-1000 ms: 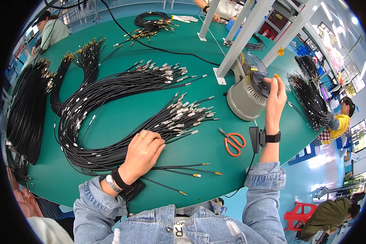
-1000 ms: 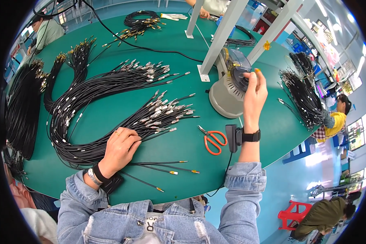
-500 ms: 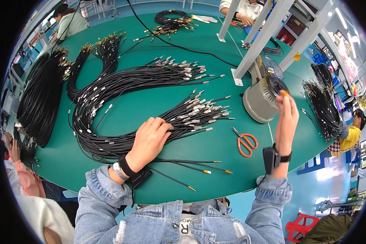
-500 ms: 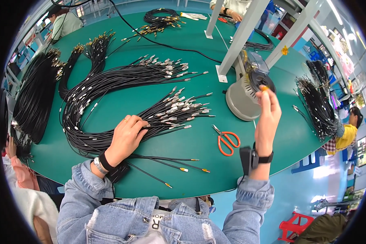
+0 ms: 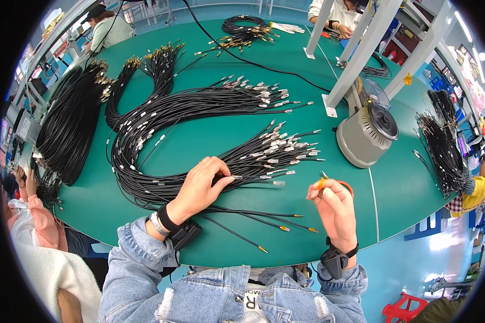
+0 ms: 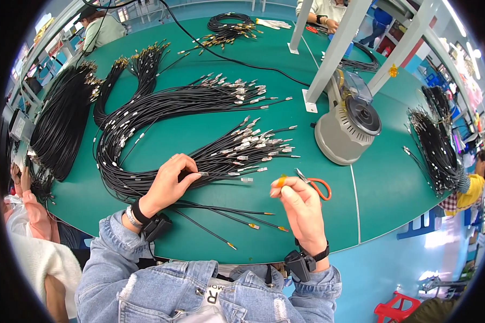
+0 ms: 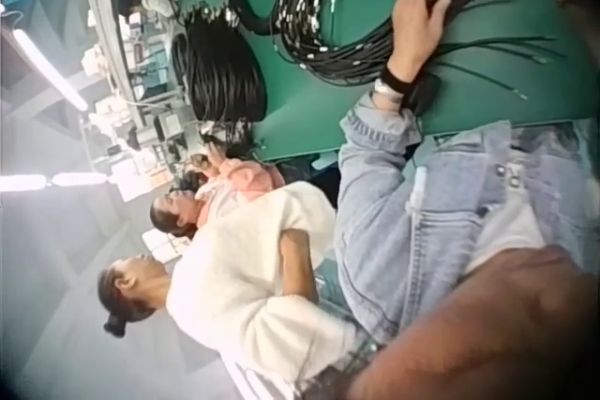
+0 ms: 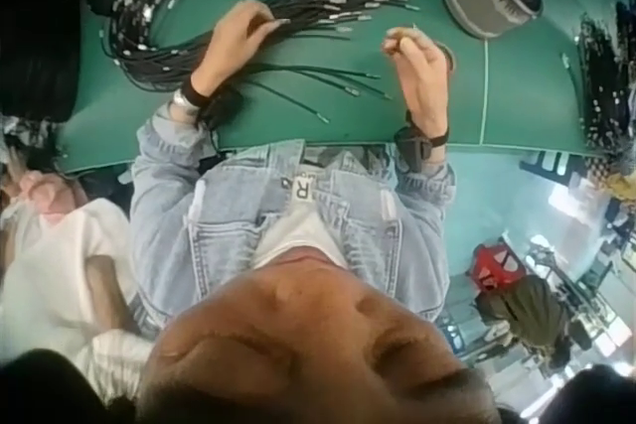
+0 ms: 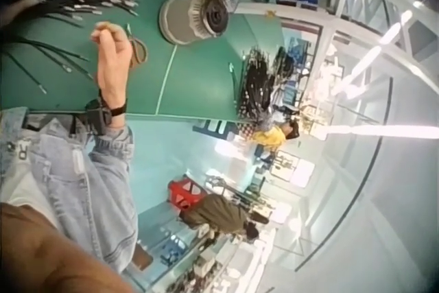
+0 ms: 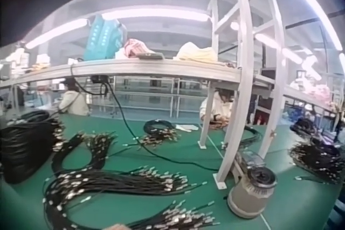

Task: The person picks up a cable, peels a yellow sticker from its connector by hand, and repeats this for several more cables. They then gather the cables into a bundle, lift them, and place the bundle back onto the table.

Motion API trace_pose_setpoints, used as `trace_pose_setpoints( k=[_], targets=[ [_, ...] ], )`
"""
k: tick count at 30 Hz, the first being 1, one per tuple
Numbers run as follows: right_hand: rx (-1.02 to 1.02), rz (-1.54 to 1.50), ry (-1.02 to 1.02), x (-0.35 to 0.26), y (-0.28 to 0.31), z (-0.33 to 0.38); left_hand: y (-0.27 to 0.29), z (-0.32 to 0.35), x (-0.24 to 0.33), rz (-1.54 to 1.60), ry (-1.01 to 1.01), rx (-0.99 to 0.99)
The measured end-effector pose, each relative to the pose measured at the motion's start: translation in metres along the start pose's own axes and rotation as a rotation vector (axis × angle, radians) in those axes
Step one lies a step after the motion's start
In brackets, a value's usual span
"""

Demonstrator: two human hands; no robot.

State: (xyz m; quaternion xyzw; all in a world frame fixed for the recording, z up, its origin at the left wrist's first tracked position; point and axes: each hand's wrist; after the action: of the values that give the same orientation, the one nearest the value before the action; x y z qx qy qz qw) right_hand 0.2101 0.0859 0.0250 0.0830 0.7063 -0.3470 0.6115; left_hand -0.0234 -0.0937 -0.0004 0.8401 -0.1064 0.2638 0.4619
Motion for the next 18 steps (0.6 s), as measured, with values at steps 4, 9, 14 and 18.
trace_pose_setpoints(
  k=[4,9,14,18],
  targets=[
    [-0.019,-0.007,-0.047,0.009,0.000,0.002,0.009,0.005,-0.001,-0.024,-0.020,-0.063],
    [0.008,-0.010,-0.035,0.008,0.004,0.004,0.015,0.010,-0.005,-0.161,-0.136,-0.064],
    [0.016,-0.013,-0.010,0.005,0.005,0.008,0.013,0.009,-0.012,-0.232,-0.159,0.125],
    [-0.005,-0.050,0.008,0.005,0.010,0.010,0.015,0.003,-0.008,-0.341,-0.172,0.151]
  ],
)
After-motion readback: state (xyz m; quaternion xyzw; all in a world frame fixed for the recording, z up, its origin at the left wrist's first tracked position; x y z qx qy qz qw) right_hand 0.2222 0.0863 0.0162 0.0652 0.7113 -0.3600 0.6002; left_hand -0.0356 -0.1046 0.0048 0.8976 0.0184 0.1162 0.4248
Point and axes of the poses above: each hand's wrist, its own z-axis away from the middle knuckle, its own y-axis out of the back of the hand, x = y × z, and after that the axes turned 3 degrees about z, right-handed
